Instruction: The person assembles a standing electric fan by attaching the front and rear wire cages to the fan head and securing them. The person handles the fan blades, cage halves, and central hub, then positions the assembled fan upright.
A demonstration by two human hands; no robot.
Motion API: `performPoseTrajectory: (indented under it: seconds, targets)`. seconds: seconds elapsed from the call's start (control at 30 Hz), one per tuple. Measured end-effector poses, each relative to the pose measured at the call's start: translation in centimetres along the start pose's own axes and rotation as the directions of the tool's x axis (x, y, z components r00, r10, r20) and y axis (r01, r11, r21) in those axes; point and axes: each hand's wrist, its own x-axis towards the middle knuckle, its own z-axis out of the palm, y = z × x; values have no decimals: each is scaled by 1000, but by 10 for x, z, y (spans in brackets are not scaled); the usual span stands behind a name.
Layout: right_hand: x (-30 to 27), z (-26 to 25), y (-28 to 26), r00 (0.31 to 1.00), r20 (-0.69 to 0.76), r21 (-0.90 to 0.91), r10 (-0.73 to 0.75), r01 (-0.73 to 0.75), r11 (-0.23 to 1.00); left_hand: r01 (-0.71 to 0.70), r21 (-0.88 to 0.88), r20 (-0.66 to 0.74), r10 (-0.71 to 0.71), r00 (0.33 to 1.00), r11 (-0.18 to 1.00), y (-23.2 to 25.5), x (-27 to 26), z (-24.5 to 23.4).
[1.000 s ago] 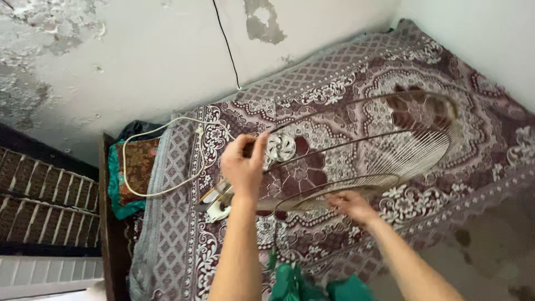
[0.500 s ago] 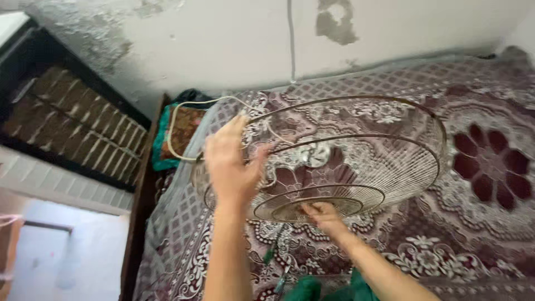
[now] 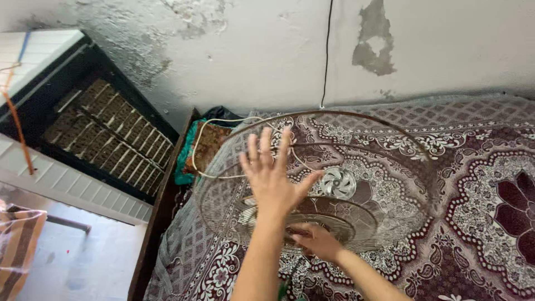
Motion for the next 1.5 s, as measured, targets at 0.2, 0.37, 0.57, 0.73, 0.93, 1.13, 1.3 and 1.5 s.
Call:
performPoseTrajectory:
  seconds: [0.2, 0.37, 0.57, 0.73, 0.93, 1.13, 1.3, 1.5]
  targets:
    - [-49, -71, -40, 856, -485, -214, -178, 81, 973, 291, 220, 192, -334, 923, 931, -63, 27, 14]
    - [-39, -127, 18, 471, -822, -356, -319, 11, 934, 471, 114, 154, -484, 861, 875, -107, 24, 12]
    - [30, -155, 128, 383, -919, 177, 93, 188, 966, 620, 242, 173, -661, 730, 747, -153, 38, 12]
    - [92, -177, 238, 597, -739, 388, 312, -1, 922, 661, 308, 91, -713, 695, 684, -163, 30, 21]
    - [117, -199, 279, 675, -492, 369, 550, -410, 834, 601, 390, 36, -664, 747, 698, -152, 40, 58]
    - [125, -212, 302, 751, -313, 519, 582, -378, 767, 518, 401, -26, -555, 831, 756, -150, 36, 86]
    - [124, -227, 305, 718, -474, 346, 510, -382, 857, 505, 396, -9, -547, 837, 767, -154, 33, 94]
    - [104, -265, 273, 476, -879, -51, 8, -110, 993, 457, 459, 36, -530, 847, 762, -143, 37, 97]
